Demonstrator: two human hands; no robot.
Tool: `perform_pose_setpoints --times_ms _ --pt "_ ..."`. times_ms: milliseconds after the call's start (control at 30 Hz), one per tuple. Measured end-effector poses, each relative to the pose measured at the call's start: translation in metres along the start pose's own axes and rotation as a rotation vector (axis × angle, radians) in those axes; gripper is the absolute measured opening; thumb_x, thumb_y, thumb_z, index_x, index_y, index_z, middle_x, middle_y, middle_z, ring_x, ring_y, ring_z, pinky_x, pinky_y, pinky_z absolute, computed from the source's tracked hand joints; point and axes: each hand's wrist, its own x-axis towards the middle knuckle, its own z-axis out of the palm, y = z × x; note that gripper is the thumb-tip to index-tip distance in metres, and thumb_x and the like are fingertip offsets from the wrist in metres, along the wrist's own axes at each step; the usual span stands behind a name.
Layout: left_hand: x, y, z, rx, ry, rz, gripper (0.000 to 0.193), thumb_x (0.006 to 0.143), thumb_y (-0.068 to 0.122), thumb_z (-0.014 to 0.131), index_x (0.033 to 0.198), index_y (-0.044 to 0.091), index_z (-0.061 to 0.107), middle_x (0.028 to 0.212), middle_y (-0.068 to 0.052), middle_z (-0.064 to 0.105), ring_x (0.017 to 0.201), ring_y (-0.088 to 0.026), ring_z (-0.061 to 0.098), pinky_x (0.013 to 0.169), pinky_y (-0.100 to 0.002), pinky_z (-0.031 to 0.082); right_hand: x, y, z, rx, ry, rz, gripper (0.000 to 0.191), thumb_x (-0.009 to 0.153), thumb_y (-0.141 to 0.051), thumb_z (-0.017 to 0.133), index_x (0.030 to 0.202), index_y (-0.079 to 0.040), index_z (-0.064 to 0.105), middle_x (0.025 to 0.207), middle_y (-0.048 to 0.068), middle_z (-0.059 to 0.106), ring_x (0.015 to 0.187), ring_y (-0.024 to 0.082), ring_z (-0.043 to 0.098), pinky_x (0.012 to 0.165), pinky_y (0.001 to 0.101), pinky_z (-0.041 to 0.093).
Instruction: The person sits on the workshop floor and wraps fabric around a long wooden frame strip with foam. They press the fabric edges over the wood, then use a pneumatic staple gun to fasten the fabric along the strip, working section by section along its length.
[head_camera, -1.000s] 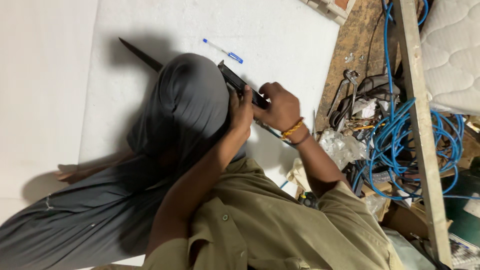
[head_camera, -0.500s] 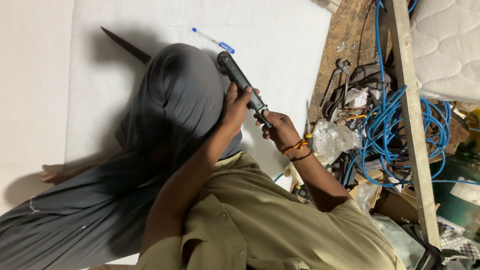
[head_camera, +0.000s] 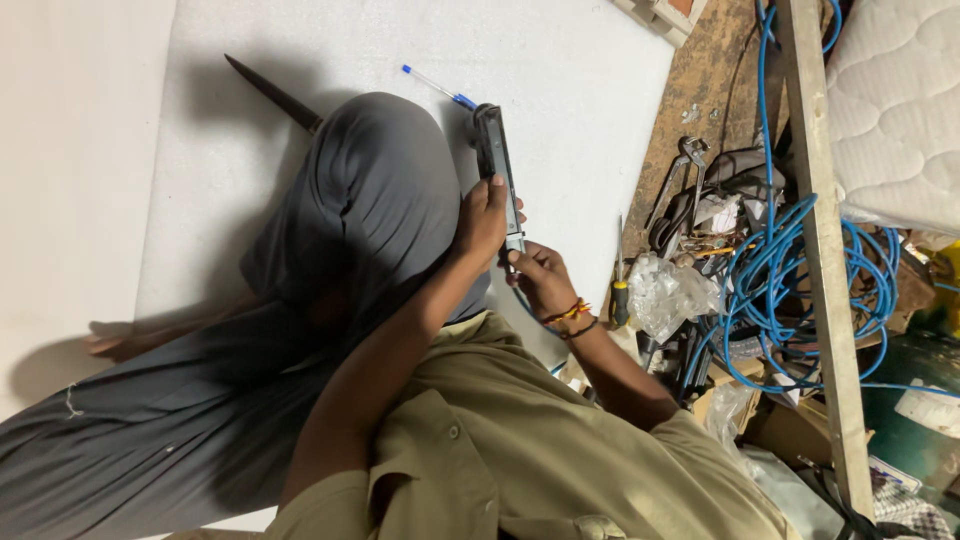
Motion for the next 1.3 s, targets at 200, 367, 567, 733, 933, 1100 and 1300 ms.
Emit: perform_pose_setpoints --times_ms 200,367,567,733,933,1100,1300 --pt "0.001 0.001 0.001 0.024 0.034 0.090 0.041 0.109 0.039 0.038 0.097 0.003 0.054 0.076 -0.006 0.061 0.063 -0.014 0.063 0.059 -0.031 0.055 -0.004 0.001 0.015 0.139 0.036 -0.025 0.014 0.091 -0.011 0.075 0.086 -0.003 0.065 0.083 0.005 0.065 0.071 0.014 0.055 0.064 0.0316 0.045" --pt "0.004 -0.005 0.001 0.028 0.073 0.049 0.040 0.107 0.039 0.039 0.094 0.003 0.051 0.073 -0.005 0.058 0.059 -0.015 0.061 0.055 -0.032 0.053 -0.004 -0.007 0.025 0.154 0.049 0.057 0.026 0.090 -0.012 0.077 0.077 -0.014 0.054 0.078 -0.002 0.057 0.073 0.012 0.053 0.062 0.0308 0.044" --pt "0.009 -0.015 0.000 0.095 0.128 0.098 0.043 0.108 0.040 0.036 0.091 0.003 0.051 0.071 -0.004 0.058 0.056 -0.014 0.060 0.055 -0.030 0.053 -0.011 -0.008 0.038 0.184 0.158 0.123 0.032 0.089 -0.013 0.079 0.072 -0.014 0.052 0.080 -0.002 0.061 0.072 0.012 0.055 0.061 0.0304 0.044" --pt "0.010 -0.018 -0.002 -0.038 0.089 0.098 0.045 0.108 0.041 0.034 0.102 0.001 0.055 0.068 -0.004 0.054 0.054 -0.013 0.055 0.053 -0.029 0.050 -0.016 -0.007 0.044 0.195 0.116 0.114 0.011 0.087 -0.010 0.076 0.092 -0.010 0.066 0.085 -0.001 0.066 0.069 0.012 0.055 0.059 0.0272 0.040" --pt "0.008 -0.011 -0.006 -0.031 0.051 0.088 0.050 0.108 0.046 0.032 0.108 0.002 0.057 0.069 -0.002 0.055 0.055 -0.011 0.055 0.054 -0.027 0.050 -0.021 -0.005 0.044 0.252 0.003 0.058 0.030 0.086 0.000 0.072 0.115 -0.003 0.065 0.093 0.002 0.067 0.075 0.013 0.059 0.065 0.0278 0.045" --pt "0.006 -0.009 -0.006 0.039 0.052 0.103 0.049 0.108 0.047 0.034 0.100 0.003 0.054 0.069 -0.002 0.055 0.055 -0.012 0.056 0.052 -0.028 0.049 -0.027 0.001 0.032 0.170 -0.060 0.088 0.038 0.084 0.004 0.070 0.120 -0.002 0.065 0.093 0.004 0.064 0.072 0.013 0.060 0.058 0.0250 0.042" --pt "0.007 -0.006 -0.007 0.033 0.042 0.135 0.050 0.107 0.052 0.035 0.095 0.006 0.050 0.069 -0.002 0.054 0.056 -0.011 0.056 0.055 -0.028 0.051 -0.034 0.017 0.003 0.043 -0.139 0.095 0.036 0.090 0.002 0.075 0.123 0.002 0.061 0.085 0.002 0.062 0.071 0.012 0.057 0.059 0.0244 0.041"
